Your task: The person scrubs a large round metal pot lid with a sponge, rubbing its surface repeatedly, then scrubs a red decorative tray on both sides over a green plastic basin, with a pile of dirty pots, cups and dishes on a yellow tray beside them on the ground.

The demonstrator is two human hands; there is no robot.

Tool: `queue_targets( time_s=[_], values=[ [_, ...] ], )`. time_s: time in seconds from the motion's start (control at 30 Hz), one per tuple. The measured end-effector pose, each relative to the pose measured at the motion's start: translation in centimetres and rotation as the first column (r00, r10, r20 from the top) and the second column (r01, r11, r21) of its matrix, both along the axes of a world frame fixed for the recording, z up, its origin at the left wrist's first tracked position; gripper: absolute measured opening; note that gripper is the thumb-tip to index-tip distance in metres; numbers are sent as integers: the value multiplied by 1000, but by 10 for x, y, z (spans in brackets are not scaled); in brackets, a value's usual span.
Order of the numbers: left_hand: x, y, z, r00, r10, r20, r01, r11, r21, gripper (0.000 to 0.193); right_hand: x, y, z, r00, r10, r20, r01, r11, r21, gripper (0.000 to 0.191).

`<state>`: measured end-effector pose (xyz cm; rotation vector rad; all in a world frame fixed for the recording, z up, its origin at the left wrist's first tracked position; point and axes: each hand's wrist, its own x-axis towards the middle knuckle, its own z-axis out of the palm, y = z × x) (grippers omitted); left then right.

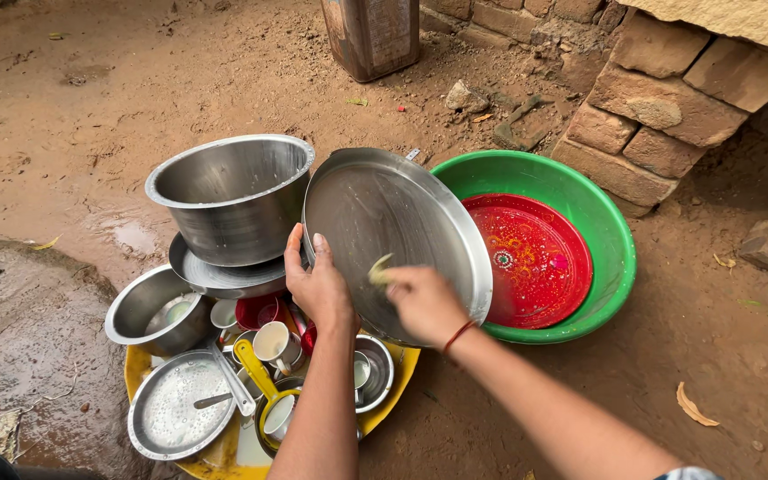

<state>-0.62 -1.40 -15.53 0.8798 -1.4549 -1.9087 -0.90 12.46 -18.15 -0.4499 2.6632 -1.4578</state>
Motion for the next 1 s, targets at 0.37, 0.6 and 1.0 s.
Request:
queue_targets(
  time_s=[0.37,0.6,1.0],
  values=[
    [-2,-6,-6,985,13,-172,-28,996,-81,40,48,-2,-5,980,164,110,-165,986,-4,51],
    [-3,-20,-6,983,-17,-182,6,998,-62,39,27,74,-57,953,258,-155,-170,887,430,58],
    [-23,0,-15,945,161,-284,-135,985,108,38,23,65,-60,846,153,-511,70,918,391,34]
  ],
)
